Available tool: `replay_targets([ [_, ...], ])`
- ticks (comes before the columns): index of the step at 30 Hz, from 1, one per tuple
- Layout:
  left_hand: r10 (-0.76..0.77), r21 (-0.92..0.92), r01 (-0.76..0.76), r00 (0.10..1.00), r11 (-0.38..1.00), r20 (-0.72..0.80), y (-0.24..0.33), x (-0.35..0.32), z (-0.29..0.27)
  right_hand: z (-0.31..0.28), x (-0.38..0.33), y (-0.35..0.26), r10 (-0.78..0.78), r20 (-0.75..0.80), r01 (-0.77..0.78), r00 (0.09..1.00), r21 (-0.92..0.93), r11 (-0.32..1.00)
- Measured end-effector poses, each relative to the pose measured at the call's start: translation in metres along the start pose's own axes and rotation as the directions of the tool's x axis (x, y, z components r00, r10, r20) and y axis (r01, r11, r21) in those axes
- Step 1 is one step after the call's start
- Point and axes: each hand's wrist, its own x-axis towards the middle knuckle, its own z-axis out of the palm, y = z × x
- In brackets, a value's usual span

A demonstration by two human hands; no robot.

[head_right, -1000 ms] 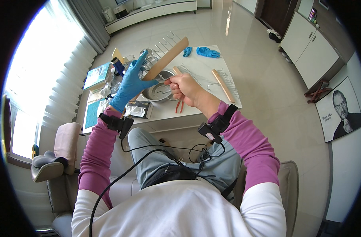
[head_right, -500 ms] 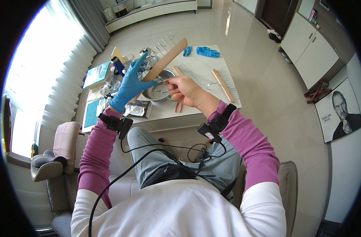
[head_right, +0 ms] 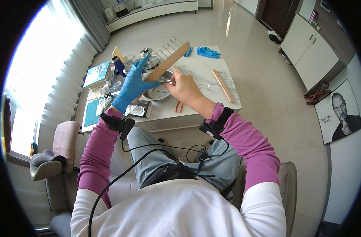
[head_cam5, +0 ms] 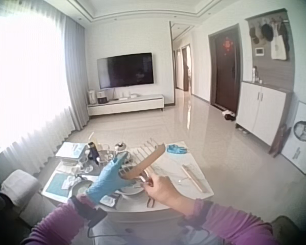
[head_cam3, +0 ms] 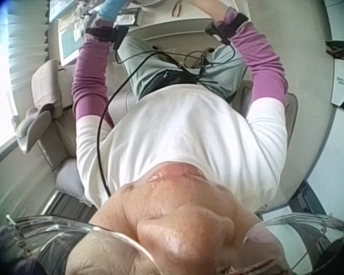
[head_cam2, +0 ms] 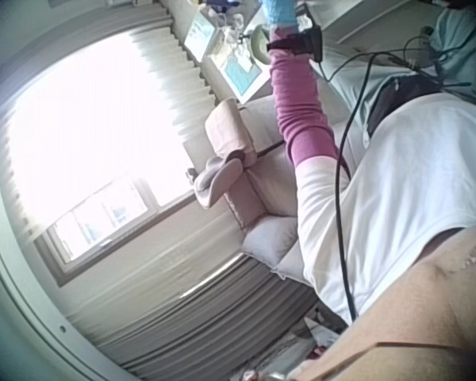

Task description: The person assembles a wooden rack with metal wire hooks. They insert each hook into pre-drilled holes on the wooden base, then bend the wire to secure it in place. The person handles multiple hooks and two wooden racks, placing completed racks on the table.

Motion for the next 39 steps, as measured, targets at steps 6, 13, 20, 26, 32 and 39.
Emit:
replay_targets([
  [6,-0.015,-0.006,0.016,1.000,1.000,0.017,0.002,-0.004,0.001,0.002,-0.002,0.004,-0.164,-0.043,0.150,0.986,-0.225,0.963],
  [13,0.047,-0.010,-0.047,0.998,0.999,0.050,-0.001,-0.004,0.000,0.006,-0.003,0.010,-0.148,0.080,0.157,0.986,-0.121,0.980],
  [20,0.089,-0.059,-0.082,0.989,0.995,0.120,-0.008,-0.006,-0.001,-0.002,0.002,0.017,0.088,0.506,-0.300,0.858,0.355,0.886],
  [26,0.087,-0.200,-0.062,0.989,0.978,0.120,-0.010,-0.008,0.000,-0.003,-0.003,0.017,0.088,0.612,-0.550,0.786,0.626,0.553],
  [32,0.124,-0.261,-0.079,0.979,0.962,0.162,-0.013,-0.009,0.001,-0.004,-0.006,0.022,-0.033,0.730,-0.700,0.683,0.666,0.257],
  [39,0.055,-0.188,-0.031,0.991,0.982,0.123,-0.008,-0.010,0.003,0.000,-0.006,0.026,-0.047,0.720,-0.707,0.692,0.690,0.158],
])
